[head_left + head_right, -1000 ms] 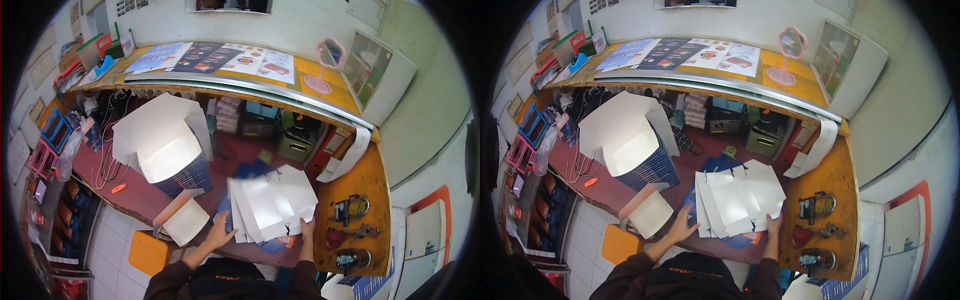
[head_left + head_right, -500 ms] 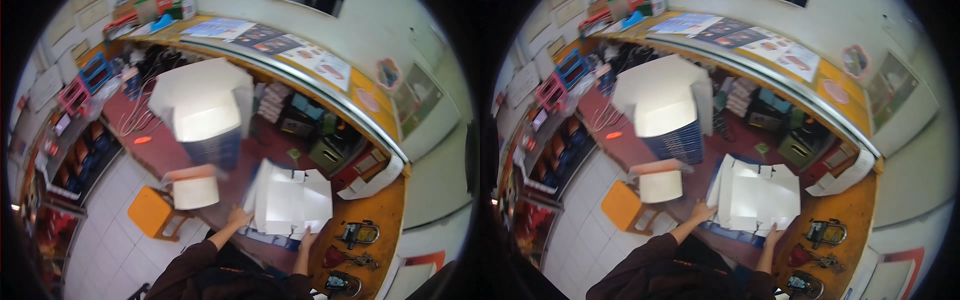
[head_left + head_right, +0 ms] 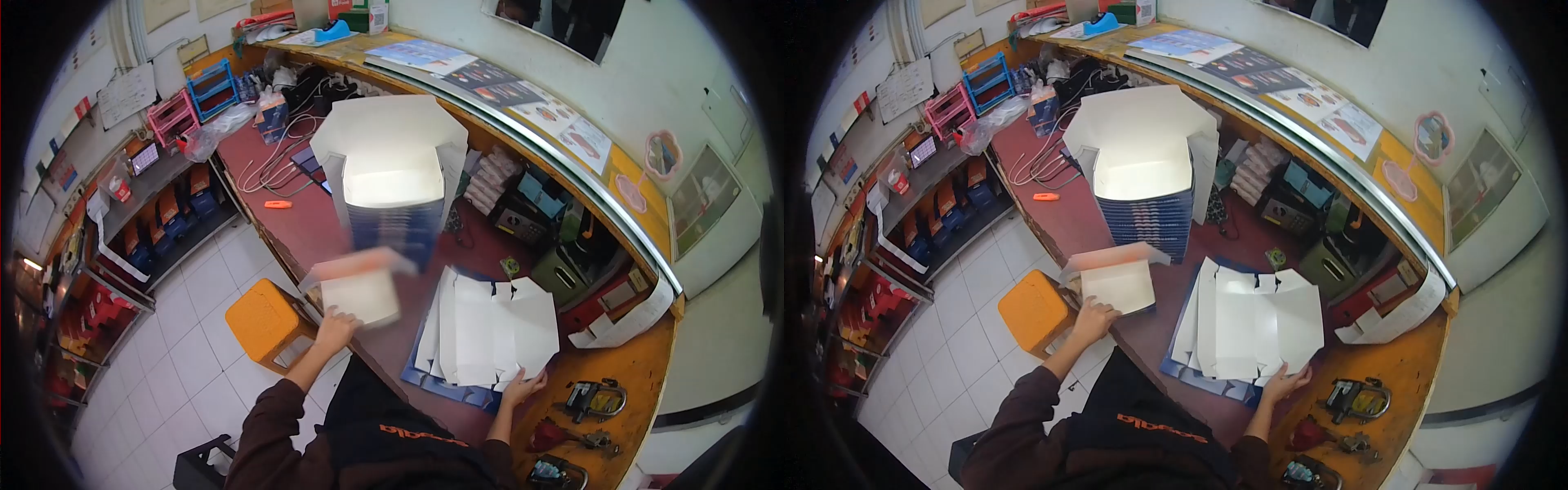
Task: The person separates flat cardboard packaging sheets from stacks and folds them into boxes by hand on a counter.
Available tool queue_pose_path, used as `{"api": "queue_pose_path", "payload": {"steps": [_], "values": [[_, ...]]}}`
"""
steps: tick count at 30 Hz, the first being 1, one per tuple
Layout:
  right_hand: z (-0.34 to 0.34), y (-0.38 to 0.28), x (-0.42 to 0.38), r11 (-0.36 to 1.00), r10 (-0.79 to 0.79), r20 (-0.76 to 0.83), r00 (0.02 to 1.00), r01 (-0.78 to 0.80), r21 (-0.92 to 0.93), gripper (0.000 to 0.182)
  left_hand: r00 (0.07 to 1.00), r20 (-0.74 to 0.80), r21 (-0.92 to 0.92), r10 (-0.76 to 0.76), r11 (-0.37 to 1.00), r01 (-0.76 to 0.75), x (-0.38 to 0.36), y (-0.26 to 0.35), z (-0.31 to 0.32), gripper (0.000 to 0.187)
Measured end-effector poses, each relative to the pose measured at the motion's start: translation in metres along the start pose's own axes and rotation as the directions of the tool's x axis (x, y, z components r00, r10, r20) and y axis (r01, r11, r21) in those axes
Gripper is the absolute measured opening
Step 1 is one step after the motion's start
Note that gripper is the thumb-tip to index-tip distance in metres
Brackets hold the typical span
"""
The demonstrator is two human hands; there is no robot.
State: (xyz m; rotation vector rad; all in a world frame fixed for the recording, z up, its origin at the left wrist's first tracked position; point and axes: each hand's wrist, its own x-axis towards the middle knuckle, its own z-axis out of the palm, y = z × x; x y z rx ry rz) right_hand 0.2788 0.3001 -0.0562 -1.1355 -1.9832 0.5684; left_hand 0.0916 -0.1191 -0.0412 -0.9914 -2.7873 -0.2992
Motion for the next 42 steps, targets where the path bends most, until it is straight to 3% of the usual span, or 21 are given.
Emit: {"api": "queue_pose_path", "payload": {"steps": [3, 6, 7, 9, 11, 13, 15, 16, 17, 18, 21, 23, 24, 26, 30, 32, 33, 35, 37, 39, 42], "values": [[-0.005, 0.005, -0.013, 0.975, -0.129, -0.008, 0.992, 0.125, -0.185, 0.048, 0.997, 0.015, 0.072, -0.079, 0.994, 0.077, 0.012, 0.026, 0.007, 0.017], [-0.016, -0.027, -0.030, 0.955, 0.030, 0.055, 0.998, -0.045, 0.294, 0.036, 0.970, -0.177, -0.270, -0.165, 0.956, 0.114, 0.035, 0.089, -0.036, 0.042], [-0.028, -0.054, -0.037, 0.844, 0.119, 0.189, 0.975, -0.200, 0.498, 0.033, 0.994, -0.107, -0.432, -0.020, 0.901, -0.028, 0.043, 0.114, -0.051, 0.049], [-0.046, -0.102, -0.046, 0.802, 0.044, 0.153, 0.987, -0.126, 0.583, 0.032, 0.907, -0.214, -0.583, 0.363, 0.698, -0.417, 0.047, 0.166, -0.058, 0.064], [-0.074, -0.155, -0.047, 0.368, 0.075, 0.299, 0.951, -0.305, 0.878, 0.035, 0.873, -0.187, -0.398, 0.451, 0.778, -0.487, 0.045, 0.197, -0.066, 0.062], [-0.105, -0.196, -0.032, 0.310, 0.017, 0.333, 0.943, -0.321, 0.895, 0.042, 0.948, 0.033, -0.640, 0.316, 0.735, -0.223, 0.048, 0.209, -0.057, 0.048], [-0.123, -0.209, -0.019, 0.436, -0.420, 0.249, 0.873, -0.046, 0.899, 0.031, 0.968, -0.074, -0.606, 0.240, 0.760, -0.235, 0.055, 0.205, -0.066, 0.036], [-0.131, -0.208, -0.016, 0.441, -0.550, 0.219, 0.806, 0.057, 0.896, 0.029, 0.998, -0.062, -0.780, 0.026, 0.623, -0.064, 0.057, 0.203, -0.090, 0.030], [-0.141, -0.195, -0.013, 0.570, -0.607, 0.506, 0.613, -0.109, 0.815, 0.024, 0.983, 0.004, -0.905, -0.182, 0.418, 0.081, 0.058, 0.202, -0.107, 0.025], [-0.148, -0.188, -0.011, 0.703, -0.592, 0.730, 0.342, -0.222, 0.675, 0.025, 0.984, -0.002, -0.906, -0.176, 0.418, 0.073, 0.056, 0.202, -0.114, 0.025], [-0.147, -0.194, -0.026, 0.961, -0.246, 0.953, 0.176, -0.080, 0.263, 0.032, 0.912, -0.205, -0.978, -0.355, 0.108, -0.178, 0.051, 0.204, -0.126, 0.022], [-0.137, -0.186, -0.036, 0.956, -0.260, 0.907, 0.331, -0.042, 0.289, 0.023, 0.916, -0.239, -0.963, -0.321, -0.046, -0.267, 0.043, 0.207, -0.130, 0.024], [-0.133, -0.186, -0.041, 0.826, -0.305, 0.820, 0.484, -0.294, 0.481, 0.021, 0.986, -0.068, -0.920, -0.153, -0.373, -0.121, 0.036, 0.208, -0.153, 0.025], [-0.127, -0.185, -0.041, 0.415, -0.191, 0.678, 0.710, -0.568, 0.711, 0.023, 0.999, -0.013, -0.956, -0.053, -0.292, -0.028, 0.031, 0.199, -0.156, 0.026], [-0.140, -0.205, -0.008, 0.296, -0.098, 0.644, 0.758, -0.596, 0.746, 0.019, 0.996, 0.073, -0.991, 0.053, -0.111, 0.078, 0.032, 0.186, -0.168, 0.029], [-0.141, -0.206, 0.000, 0.153, -0.283, 0.791, 0.542, -0.789, 0.595, 0.018, 0.999, 0.027, -0.999, -0.018, 0.036, 0.027, 0.031, 0.185, -0.172, 0.030], [-0.139, -0.204, 0.003, 0.152, -0.283, 0.791, 0.542, -0.789, 0.595, 0.018, 0.999, 0.027, -0.999, -0.018, 0.036, 0.028, 0.031, 0.179, -0.167, 0.030], [-0.134, -0.195, 0.008, 0.136, -0.306, 0.735, 0.606, -0.736, 0.663, 0.033, 0.998, -0.019, -0.926, -0.052, 0.378, 0.003, 0.029, 0.165, -0.152, 0.029], [-0.148, -0.196, 0.018, 0.059, -0.355, 0.785, 0.508, -0.826, 0.561, 0.032, 0.996, -0.026, -0.868, -0.085, 0.497, 0.020, 0.029, 0.160, -0.158, 0.029], [-0.160, -0.207, 0.013, 0.011, -0.380, 0.796, 0.472, -0.858, 0.514, 0.021, 0.971, -0.234, -0.675, 0.042, 0.712, -0.193, 0.033, 0.163, -0.194, 0.029], [-0.140, -0.209, -0.030, 0.406, -0.231, 0.370, 0.900, -0.257, 0.877, 0.016, 0.980, -0.195, -0.764, 0.047, 0.620, -0.181, 0.028, 0.170, -0.180, 0.035]]}}
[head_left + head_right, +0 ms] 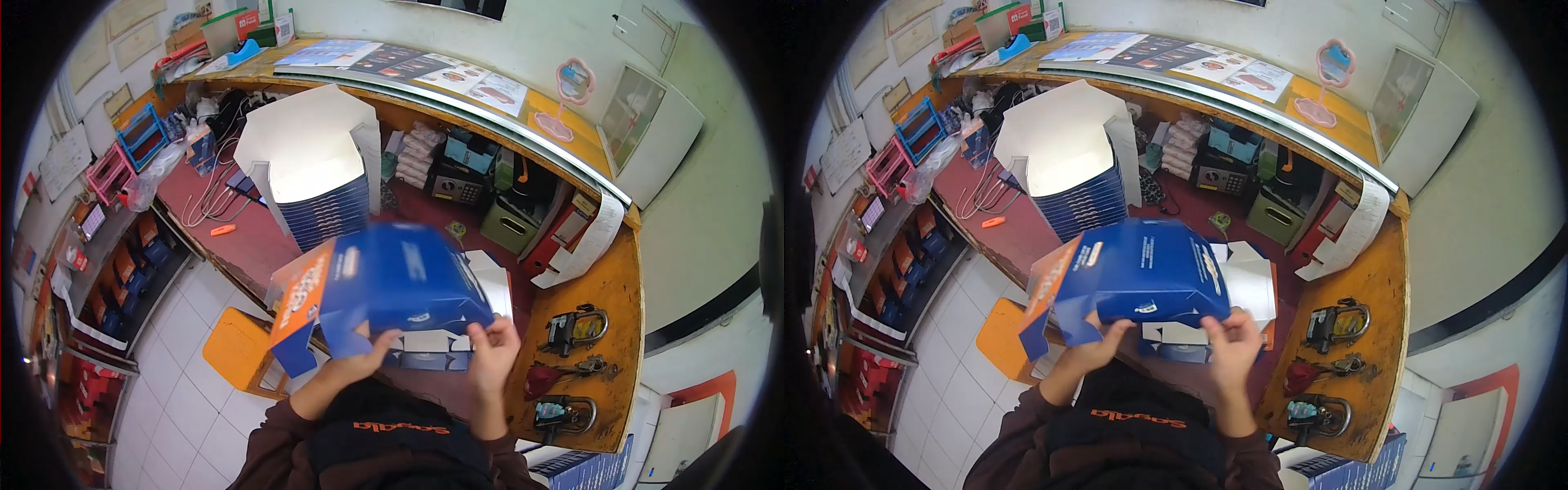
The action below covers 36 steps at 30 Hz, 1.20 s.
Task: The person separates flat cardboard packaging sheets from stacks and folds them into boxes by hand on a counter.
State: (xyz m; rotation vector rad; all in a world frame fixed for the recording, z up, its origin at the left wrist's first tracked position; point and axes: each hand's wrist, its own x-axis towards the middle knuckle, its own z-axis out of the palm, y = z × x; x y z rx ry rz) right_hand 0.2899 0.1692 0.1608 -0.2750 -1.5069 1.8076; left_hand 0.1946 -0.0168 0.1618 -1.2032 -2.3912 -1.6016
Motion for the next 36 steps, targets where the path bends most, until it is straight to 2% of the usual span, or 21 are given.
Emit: {"api": "queue_pose_path", "payload": {"steps": [1, 3, 4, 6, 7, 9, 10, 12, 14, 15, 17, 18, 20, 21, 23, 24, 26, 27, 29, 32, 36], "values": [[0.020, 0.004, -0.008, 0.949, -0.290, -0.025, 0.957, 0.284, -0.136, 0.017, 0.999, -0.002, -0.196, -0.033, 0.980, 0.032, -0.002, 0.000, 0.010, 0.037], [0.052, 0.021, -0.032, 0.933, -0.128, -0.222, 0.967, 0.193, 0.304, 0.016, 1.000, 0.017, -0.281, 0.020, 0.960, -0.015, -0.009, -0.010, 0.031, 0.045], [0.054, 0.014, -0.029, 0.932, -0.130, -0.227, 0.965, 0.197, 0.304, 0.016, 0.999, 0.026, -0.324, 0.047, 0.945, -0.036, -0.012, -0.015, 0.041, 0.049], [0.053, -0.008, -0.021, 0.619, 0.398, 0.061, 0.915, -0.317, 0.718, 0.010, 0.998, 0.047, -0.359, 0.040, 0.933, -0.020, -0.006, -0.005, 0.033, 0.050], [0.031, 0.008, -0.016, 0.389, 0.366, 0.308, 0.878, -0.445, 0.807, 0.015, 0.997, 0.065, -0.416, 0.030, 0.909, 0.000, 0.001, 0.001, 0.025, 0.051], [0.024, -0.003, -0.011, 0.297, 0.390, 0.379, 0.839, -0.504, 0.811, 0.010, 0.997, 0.078, -0.473, 0.028, 0.881, 0.012, 0.009, 0.018, 0.013, 0.052], [0.029, -0.014, -0.011, 0.299, 0.385, 0.379, 0.842, -0.502, 0.811, 0.010, 1.000, -0.009, -0.908, -0.002, 0.419, -0.008, 0.012, 0.028, 0.008, 0.053], [0.041, -0.034, -0.012, 0.753, 0.306, 0.126, 0.944, -0.321, 0.575, 0.022, 0.995, -0.055, -0.975, -0.079, -0.209, -0.071, 0.017, 0.033, -0.001, 0.055], [0.041, -0.028, -0.019, 0.836, 0.219, 0.048, 0.975, -0.213, 0.506, 0.028, 0.976, 0.185, -0.891, -0.110, -0.438, 0.120, 0.021, 0.030, -0.013, 0.061], [0.041, -0.023, -0.022, 0.900, 0.114, -0.019, 0.993, -0.096, 0.425, 0.034, 0.977, 0.181, -0.892, -0.112, -0.436, 0.115, 0.020, 0.022, -0.011, 0.061], [0.040, -0.020, -0.027, 0.921, 0.010, -0.031, 0.999, 0.003, 0.388, 0.045, 0.960, 0.105, -0.971, -0.260, 0.180, 0.155, 0.017, 0.000, -0.003, 0.063], [0.047, -0.022, -0.031, 0.893, -0.066, -0.112, 0.992, 0.109, 0.436, 0.047, 0.875, -0.001, -0.843, -0.485, 0.471, 0.260, 0.002, 0.000, 0.006, 0.056], [0.065, -0.013, -0.043, 0.832, -0.176, -0.201, 0.964, 0.255, 0.493, 0.052, 0.919, -0.152, -0.851, -0.363, 0.521, 0.065, -0.001, 0.010, 0.021, 0.048], [0.069, 0.000, -0.052, 0.847, -0.188, -0.131, 0.973, 0.228, 0.481, 0.054, 0.925, -0.298, -0.830, -0.235, 0.543, -0.129, 0.000, 0.014, 0.027, 0.041], [0.075, 0.020, -0.058, 0.829, -0.023, -0.087, 0.996, 0.068, 0.555, 0.057, 0.925, -0.299, -0.878, -0.234, 0.447, -0.171, 0.002, 0.014, 0.029, 0.039], [0.069, 0.028, -0.056, 0.827, -0.025, -0.081, 0.996, 0.067, 0.558, 0.057, 0.926, -0.169, -0.922, -0.336, 0.386, -0.029, 0.007, 0.021, 0.023, 0.040], [0.046, 0.036, -0.045, 0.969, -0.235, 0.235, 0.943, 0.245, -0.016, 0.052, 0.909, 0.071, -0.974, -0.410, 0.166, 0.151, 0.014, 0.023, 0.015, 0.046], [0.039, 0.036, -0.041, 0.971, -0.235, 0.261, 0.936, 0.240, 0.012, 0.052, 0.906, 0.035, -0.974, -0.421, 0.189, 0.126, 0.016, 0.023, 0.007, 0.046], [0.045, 0.041, -0.033, 0.699, -0.368, 0.645, 0.670, 0.657, -0.283, 0.033, 0.716, 0.517, -0.855, -0.469, -0.331, 0.400, 0.013, 0.022, -0.022, 0.048], [0.054, 0.027, -0.020, 0.628, -0.240, 0.851, 0.466, 0.744, -0.230, 0.033, 0.717, 0.552, -0.831, -0.426, -0.206, 0.517, -0.002, -0.020, -0.055, 0.051], [0.069, 0.015, -0.008, 0.748, -0.089, 0.856, 0.510, 0.601, -0.281, 0.034, 0.922, 0.325, -0.870, -0.213, 0.314, 0.379, -0.026, -0.032, -0.109, 0.073]]}}
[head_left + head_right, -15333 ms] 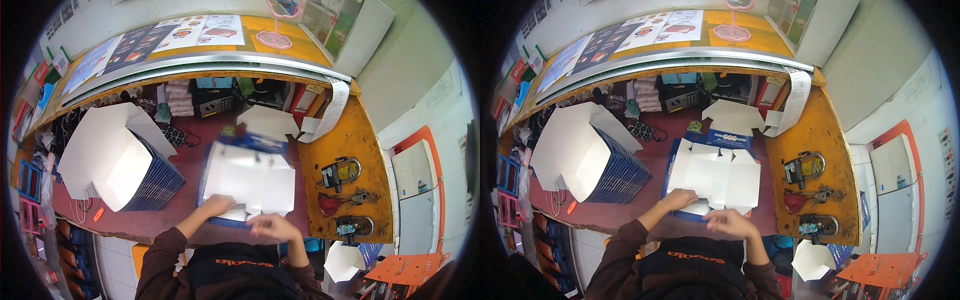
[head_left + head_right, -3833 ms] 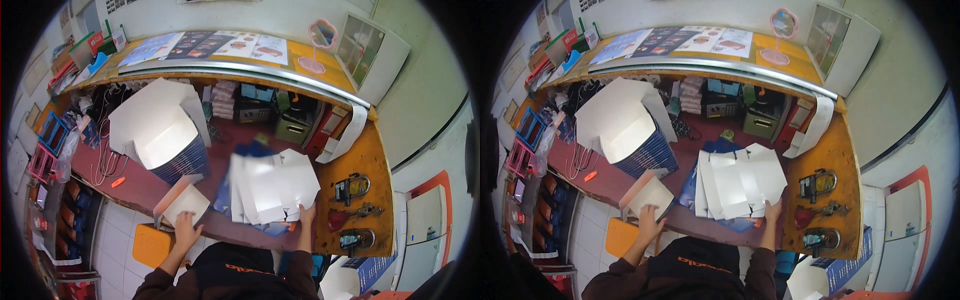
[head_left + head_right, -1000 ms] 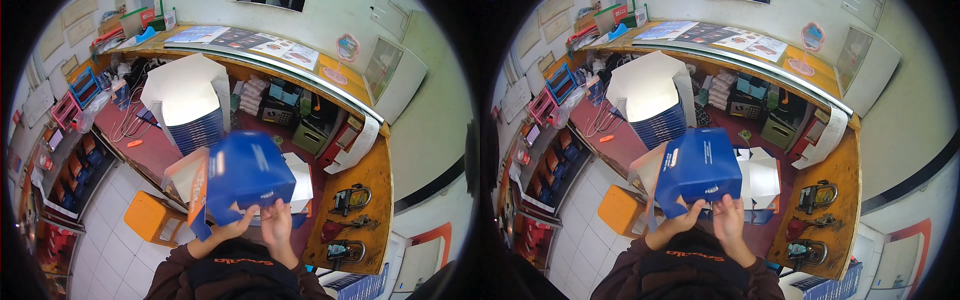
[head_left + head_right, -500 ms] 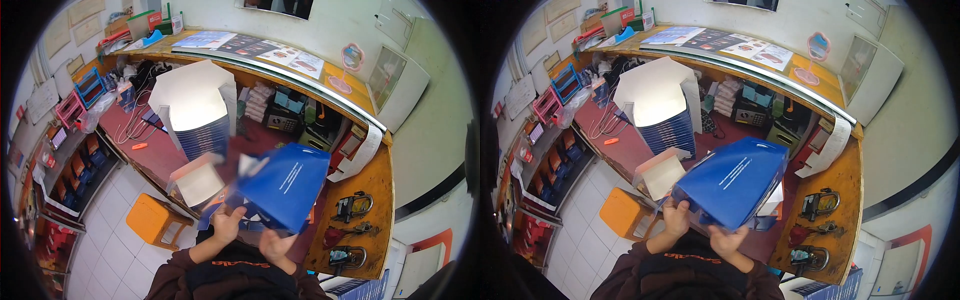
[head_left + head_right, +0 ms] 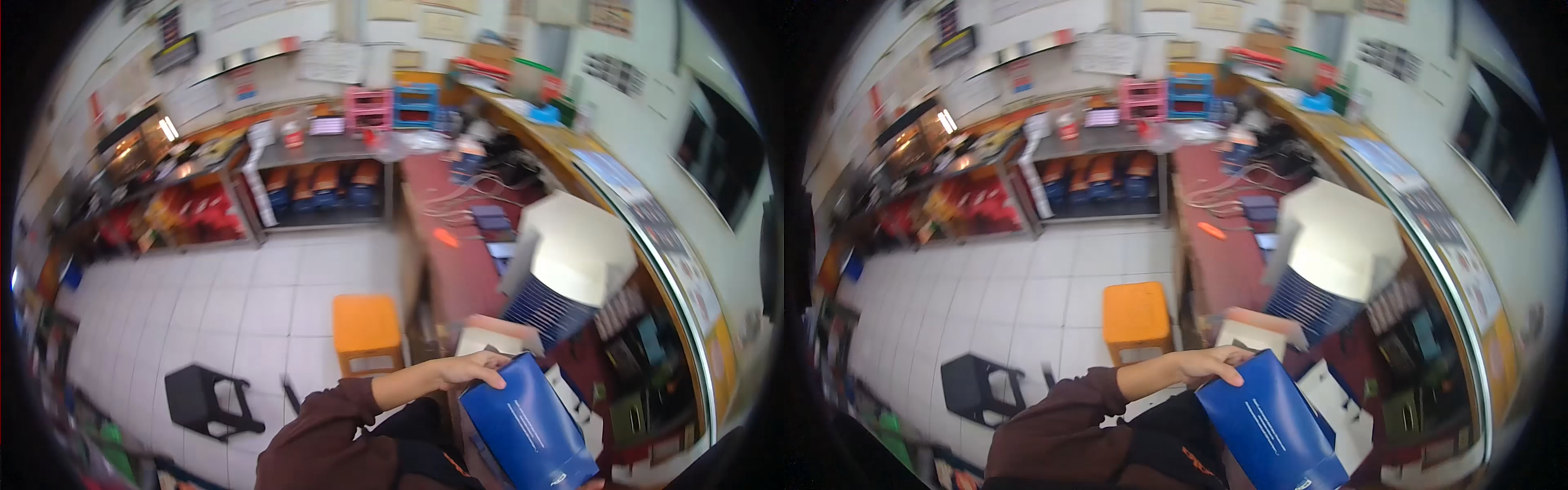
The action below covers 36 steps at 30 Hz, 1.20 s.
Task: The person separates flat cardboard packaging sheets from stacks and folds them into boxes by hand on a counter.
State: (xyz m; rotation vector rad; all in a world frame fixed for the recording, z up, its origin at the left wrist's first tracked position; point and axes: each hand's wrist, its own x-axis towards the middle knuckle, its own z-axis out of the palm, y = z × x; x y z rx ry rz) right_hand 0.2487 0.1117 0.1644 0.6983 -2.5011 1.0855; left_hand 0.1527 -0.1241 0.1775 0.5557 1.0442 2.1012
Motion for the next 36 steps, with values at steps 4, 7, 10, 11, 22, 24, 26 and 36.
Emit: {"api": "queue_pose_path", "payload": {"steps": [4, 7, 10, 11, 22, 24, 26, 36], "values": [[0.007, -0.003, 0.021, 0.936, 0.231, -0.126, 0.965, -0.186, 0.299, 0.035, 0.948, -0.140, 0.024, 0.286, 0.958, -0.285, -0.029, 0.017, -0.014, 0.077], [0.020, -0.009, 0.034, 0.847, 0.313, -0.186, 0.931, -0.185, 0.499, 0.036, 0.879, 0.219, -0.507, 0.423, 0.820, -0.268, -0.058, 0.001, -0.007, 0.079], [0.036, -0.021, 0.041, 0.764, 0.338, -0.193, 0.921, -0.148, 0.628, 0.037, 0.961, 0.196, 0.413, 0.197, 0.872, -0.263, -0.058, -0.044, 0.006, 0.042], [0.041, -0.026, 0.044, 0.738, 0.337, -0.191, 0.922, -0.133, 0.661, 0.038, 0.928, 0.185, 0.235, 0.322, 0.903, -0.360, -0.062, -0.056, 0.018, 0.036], [0.098, -0.078, 0.047, 0.443, 0.433, -0.161, 0.887, -0.054, 0.895, 0.043, 0.588, -0.127, 0.649, 0.799, 0.515, -0.560, -0.081, -0.066, 0.048, 0.075], [0.110, -0.088, 0.047, 0.394, 0.444, -0.174, 0.879, -0.017, 0.919, 0.044, 0.302, -0.182, 0.911, 0.936, 0.276, -0.307, -0.072, -0.057, 0.066, 0.073], [0.111, -0.072, 0.045, 0.482, 0.241, -0.062, 0.969, -0.063, 0.874, 0.055, 0.465, -0.431, 0.634, 0.773, 0.626, -0.454, -0.073, -0.057, 0.058, 0.044], [0.050, -0.013, 0.071, 0.306, 0.378, 0.042, 0.925, -0.168, 0.937, 0.050, 0.519, -0.561, 0.434, 0.644, 0.763, -0.479, -0.084, -0.024, 0.052, 0.050]]}}
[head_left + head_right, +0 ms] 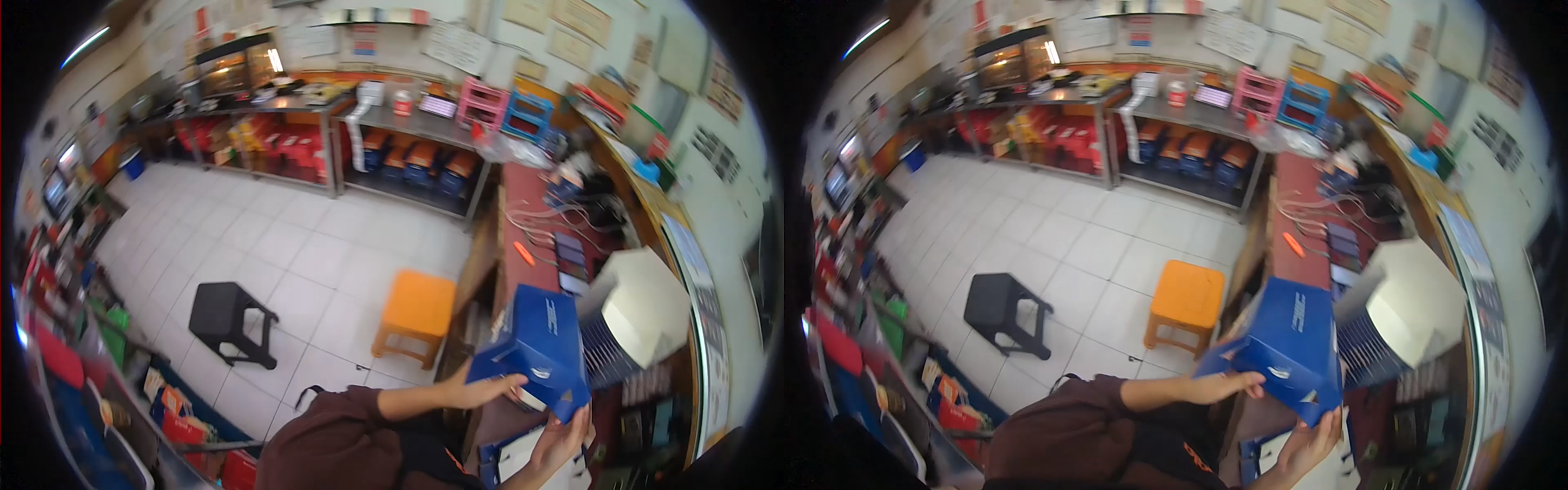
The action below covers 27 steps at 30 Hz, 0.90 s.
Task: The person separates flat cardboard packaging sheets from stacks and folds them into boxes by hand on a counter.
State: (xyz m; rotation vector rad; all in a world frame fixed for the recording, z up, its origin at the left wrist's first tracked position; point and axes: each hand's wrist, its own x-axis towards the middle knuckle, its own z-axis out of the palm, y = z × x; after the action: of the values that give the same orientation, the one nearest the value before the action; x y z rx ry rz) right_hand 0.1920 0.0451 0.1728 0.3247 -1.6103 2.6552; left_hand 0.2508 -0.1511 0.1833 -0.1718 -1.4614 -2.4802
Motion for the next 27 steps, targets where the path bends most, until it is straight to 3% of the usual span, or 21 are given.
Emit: {"api": "queue_pose_path", "payload": {"steps": [1, 2, 3, 4, 5, 6, 8, 10, 11, 12, 13, 15, 16, 17, 18, 19, 21, 23, 24, 26, 27], "values": [[-0.015, -0.006, 0.002, 0.999, -0.027, -0.059, 0.998, 0.026, -0.022, 0.050, 0.998, 0.046, 0.062, -0.030, 0.998, 0.027, 0.004, -0.011, -0.007, 0.041], [-0.030, -0.009, 0.006, 0.960, 0.105, 0.090, 0.990, -0.125, 0.250, 0.042, 0.997, 0.058, 0.230, -0.042, 0.973, 0.028, 0.007, -0.007, -0.006, 0.022], [-0.045, -0.020, 0.007, 0.833, 0.170, 0.262, 0.950, -0.280, 0.476, 0.034, 0.973, 0.137, 0.596, 0.183, 0.770, -0.229, 0.015, -0.012, -0.010, 0.017], [-0.037, -0.032, 0.004, 0.892, 0.165, 0.148, 0.975, -0.211, 0.398, 0.027, 0.954, 0.175, 0.766, 0.243, 0.575, -0.287, 0.020, -0.013, -0.006, 0.019], [-0.022, -0.039, -0.004, 0.938, 0.150, 0.031, 0.988, -0.152, 0.312, 0.020, 0.983, 0.080, 0.597, 0.165, 0.782, -0.179, 0.019, -0.016, 0.001, 0.016], [-0.024, -0.029, -0.010, 0.999, -0.027, -0.113, 0.993, 0.029, 0.015, 0.019, 0.992, 0.049, 0.333, 0.113, 0.935, -0.123, 0.019, -0.029, 0.005, 0.013], [-0.014, -0.011, -0.027, 0.877, -0.274, -0.271, 0.923, 0.124, -0.465, 0.017, 0.981, 0.118, 0.120, 0.157, 0.978, -0.171, 0.017, -0.028, 0.031, 0.025], [0.029, -0.002, -0.033, 0.947, -0.277, -0.415, 0.867, 0.175, -0.268, 0.014, 0.974, 0.171, -0.066, 0.150, 0.988, -0.140, 0.014, -0.045, 0.052, 0.032], [0.046, -0.003, -0.030, 0.953, -0.204, -0.464, 0.862, 0.282, 0.105, 0.012, 0.945, 0.205, 0.112, 0.256, 0.953, -0.283, 0.013, -0.063, 0.055, 0.037], [0.040, -0.007, -0.028, 0.949, -0.222, -0.482, 0.847, 0.301, 0.092, 0.012, 0.898, 0.255, 0.277, 0.358, 0.863, -0.423, 0.015, -0.074, 0.060, 0.041], [0.034, -0.009, -0.027, 0.932, -0.115, -0.438, 0.892, 0.250, 0.264, 0.012, 0.896, 0.273, 0.262, 0.351, 0.869, -0.420, 0.018, -0.076, 0.065, 0.041], [0.017, -0.012, -0.025, 0.883, -0.024, -0.392, 0.920, 0.203, 0.423, 0.013, 0.970, 0.214, 0.157, 0.112, 0.976, -0.147, 0.025, -0.077, 0.071, 0.029], [0.000, -0.015, -0.024, 0.886, 0.002, -0.384, 0.923, 0.176, 0.428, 0.015, 0.929, 0.351, 0.043, -0.119, 0.993, 0.111, 0.030, -0.070, 0.067, 0.027], [-0.008, -0.020, -0.025, 0.890, 0.030, -0.375, 0.927, 0.146, 0.433, 0.019, 0.921, 0.367, 0.038, -0.129, 0.992, 0.124, 0.035, -0.064, 0.066, 0.027], [-0.009, -0.023, -0.023, 0.904, -0.033, -0.461, 0.887, 0.224, 0.365, 0.025, 0.866, 0.412, -0.405, -0.284, 0.794, 0.453, 0.040, -0.059, 0.067, 0.028], [-0.011, -0.023, -0.022, 0.904, -0.042, -0.475, 0.879, 0.236, 0.357, 0.025, 0.765, 0.518, -0.700, -0.382, 0.324, 0.636, 0.044, -0.057, 0.066, 0.029], [-0.017, -0.020, -0.021, 0.938, -0.270, -0.574, 0.773, 0.345, 0.023, 0.030, 0.721, 0.576, -0.689, -0.384, 0.247, 0.682, 0.042, -0.075, 0.061, 0.029], [-0.029, -0.010, -0.032, 0.935, -0.338, -0.525, 0.781, 0.345, -0.088, 0.043, 0.805, 0.314, -0.175, -0.503, 0.803, 0.570, 0.036, -0.082, 0.072, 0.026], [-0.024, -0.010, -0.036, 0.929, -0.341, -0.537, 0.772, 0.364, -0.066, 0.042, 0.919, 0.195, -0.013, -0.342, 0.936, 0.351, 0.028, -0.084, 0.085, 0.019], [-0.014, 0.002, -0.039, 0.922, -0.310, -0.584, 0.751, 0.388, 0.009, 0.041, 0.911, 0.148, -0.025, -0.385, 0.919, 0.393, 0.020, -0.098, 0.090, 0.016], [-0.009, 0.005, -0.044, 0.937, -0.233, -0.512, 0.827, 0.332, 0.110, 0.041, 0.901, 0.099, -0.038, -0.423, 0.903, 0.428, 0.017, -0.103, 0.092, 0.015]]}}
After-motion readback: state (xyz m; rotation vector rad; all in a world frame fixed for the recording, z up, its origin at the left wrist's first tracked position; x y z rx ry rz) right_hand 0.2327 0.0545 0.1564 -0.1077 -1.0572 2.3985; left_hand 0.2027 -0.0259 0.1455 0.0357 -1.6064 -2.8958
